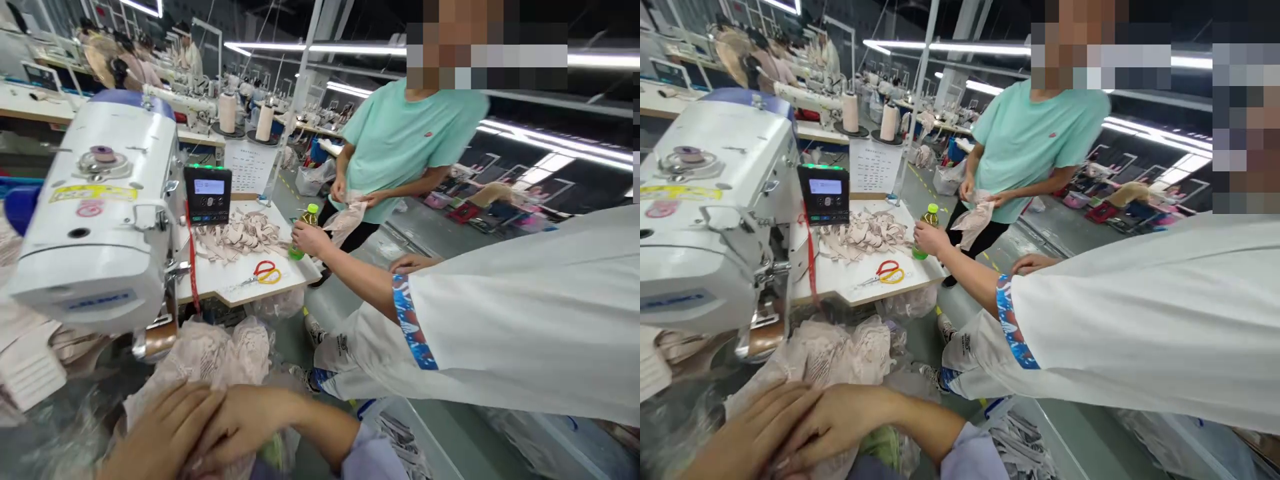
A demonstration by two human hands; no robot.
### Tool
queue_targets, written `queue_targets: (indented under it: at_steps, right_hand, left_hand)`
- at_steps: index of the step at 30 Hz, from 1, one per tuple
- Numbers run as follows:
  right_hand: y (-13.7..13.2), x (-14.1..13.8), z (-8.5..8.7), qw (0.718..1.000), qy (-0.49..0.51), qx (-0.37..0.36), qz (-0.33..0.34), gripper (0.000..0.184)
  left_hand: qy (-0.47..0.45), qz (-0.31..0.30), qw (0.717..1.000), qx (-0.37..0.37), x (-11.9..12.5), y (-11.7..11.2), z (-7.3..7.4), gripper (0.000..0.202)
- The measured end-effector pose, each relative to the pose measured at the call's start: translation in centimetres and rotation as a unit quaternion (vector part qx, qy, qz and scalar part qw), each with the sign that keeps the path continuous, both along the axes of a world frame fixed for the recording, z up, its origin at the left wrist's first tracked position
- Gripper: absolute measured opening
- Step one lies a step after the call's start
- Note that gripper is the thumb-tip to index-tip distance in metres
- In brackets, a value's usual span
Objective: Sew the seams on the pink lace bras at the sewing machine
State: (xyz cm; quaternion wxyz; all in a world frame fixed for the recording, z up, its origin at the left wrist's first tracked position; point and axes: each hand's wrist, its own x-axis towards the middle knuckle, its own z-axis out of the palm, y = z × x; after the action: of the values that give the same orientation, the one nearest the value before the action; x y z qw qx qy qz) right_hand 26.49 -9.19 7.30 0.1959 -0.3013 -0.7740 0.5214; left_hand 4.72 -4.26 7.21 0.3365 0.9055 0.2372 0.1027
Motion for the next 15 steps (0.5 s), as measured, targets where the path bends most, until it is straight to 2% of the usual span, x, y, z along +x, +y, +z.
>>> queue_targets:
  at_steps: [2, 4, 7, 10, 13, 15]
  right_hand:
    - [-0.6, -0.6, 1.7, 0.995, -0.077, 0.056, -0.017, 0.022]
    - [-1.1, -1.0, 2.8, 0.991, -0.101, 0.063, -0.063, 0.026]
    - [-0.8, -1.3, 2.7, 0.982, -0.093, 0.018, -0.166, 0.030]
    - [0.6, -1.5, 1.8, 0.972, -0.110, -0.002, -0.207, 0.020]
    - [2.7, -1.5, 1.4, 0.972, -0.100, 0.067, -0.199, 0.025]
    - [4.3, -1.4, 1.4, 0.966, -0.086, 0.117, -0.214, 0.027]
  left_hand:
    - [0.094, 0.009, 0.993, -0.072, 0.2, -0.1, 1.9, 0.048]
    - [0.156, 0.020, 0.982, -0.104, 0.0, 0.4, 3.1, 0.033]
    - [0.129, 0.028, 0.986, -0.099, -0.9, 1.4, 3.3, 0.033]
    - [0.089, 0.021, 0.994, -0.057, -1.5, 2.3, 3.1, 0.038]
    - [0.055, 0.073, 0.996, -0.014, -1.6, 3.3, 3.3, 0.043]
    - [0.050, 0.114, 0.992, -0.020, -1.6, 4.5, 3.8, 0.049]
